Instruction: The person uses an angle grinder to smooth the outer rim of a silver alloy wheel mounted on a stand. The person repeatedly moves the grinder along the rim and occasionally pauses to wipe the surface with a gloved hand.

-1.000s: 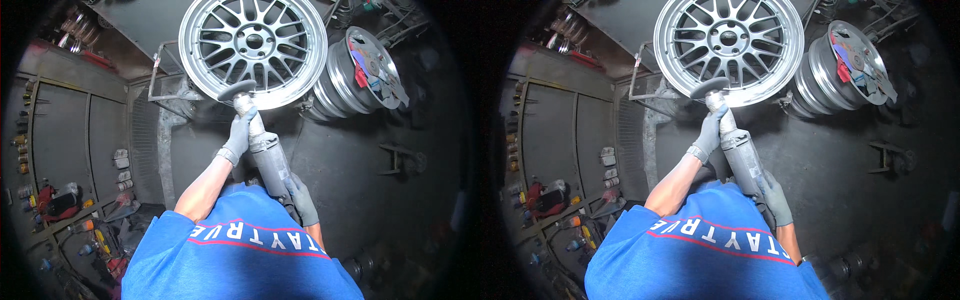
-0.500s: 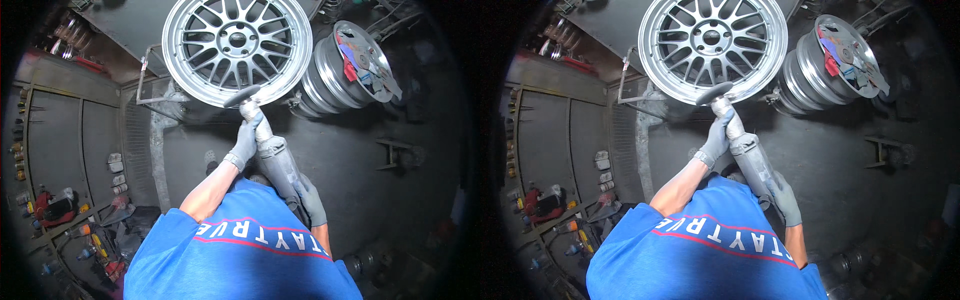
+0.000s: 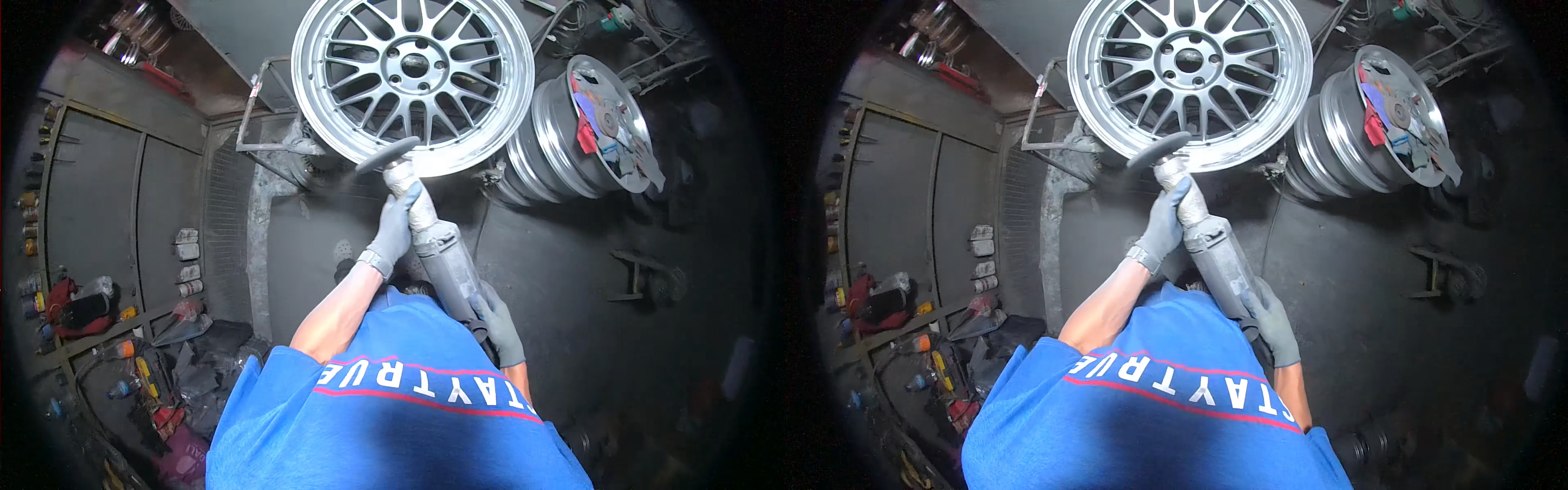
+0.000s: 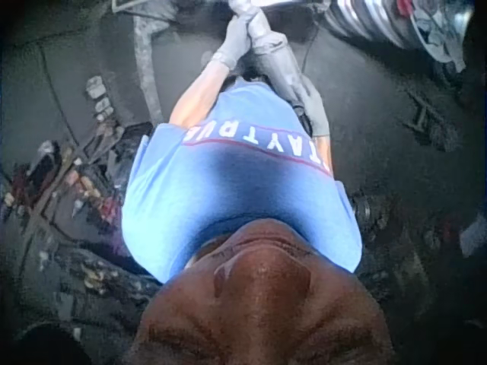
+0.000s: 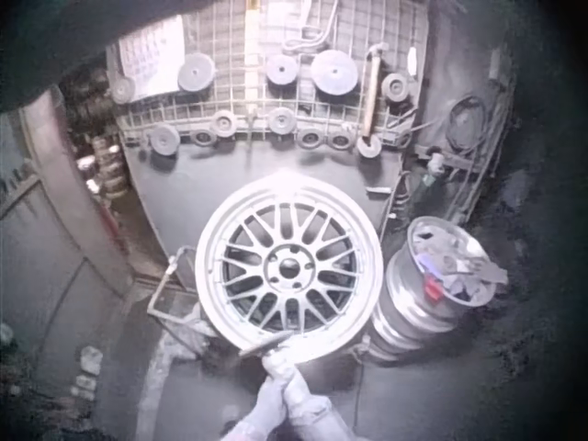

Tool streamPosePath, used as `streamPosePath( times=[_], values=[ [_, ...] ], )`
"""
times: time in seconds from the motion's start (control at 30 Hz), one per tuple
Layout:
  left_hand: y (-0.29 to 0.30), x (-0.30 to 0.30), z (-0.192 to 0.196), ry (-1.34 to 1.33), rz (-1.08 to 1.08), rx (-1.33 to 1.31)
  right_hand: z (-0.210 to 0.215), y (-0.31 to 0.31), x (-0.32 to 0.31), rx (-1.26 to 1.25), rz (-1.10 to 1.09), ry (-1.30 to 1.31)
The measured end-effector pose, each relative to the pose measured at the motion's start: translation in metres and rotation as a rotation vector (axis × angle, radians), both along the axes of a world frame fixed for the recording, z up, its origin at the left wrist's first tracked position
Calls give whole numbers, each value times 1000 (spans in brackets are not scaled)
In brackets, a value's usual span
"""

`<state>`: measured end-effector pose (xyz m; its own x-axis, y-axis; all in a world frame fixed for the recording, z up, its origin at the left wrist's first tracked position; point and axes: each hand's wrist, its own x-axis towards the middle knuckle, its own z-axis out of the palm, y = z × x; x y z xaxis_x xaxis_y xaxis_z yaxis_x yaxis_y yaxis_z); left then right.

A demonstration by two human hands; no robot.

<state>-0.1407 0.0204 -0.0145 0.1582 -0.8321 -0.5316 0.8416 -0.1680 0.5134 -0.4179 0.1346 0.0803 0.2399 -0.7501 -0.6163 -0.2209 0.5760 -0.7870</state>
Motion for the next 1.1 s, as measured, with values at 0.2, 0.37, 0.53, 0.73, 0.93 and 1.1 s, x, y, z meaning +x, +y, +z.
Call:
streamPosePath(
  times=[0.2, 0.37, 0.53, 0.73, 0.93, 1.1],
  values=[
    [-2, 58, 0, -90, 58, -46, -19, -21, 33, -66, 113, -57],
    [-4, 47, -2, -71, 52, -27, -28, -23, 20, -57, 103, -119],
    [-3, -15, -9, 14, 24, -15, -11, -13, -29, -42, 75, 35],
    [-18, -83, -7, 107, -144, -61, -5, 5, -80, -87, -46, 108],
    [-10, -76, -13, 114, -175, -107, -21, 10, -84, -89, -28, 138],
    [7, -30, -24, 57, -72, -48, -28, 1, -43, 9, 21, 51]
  ],
)
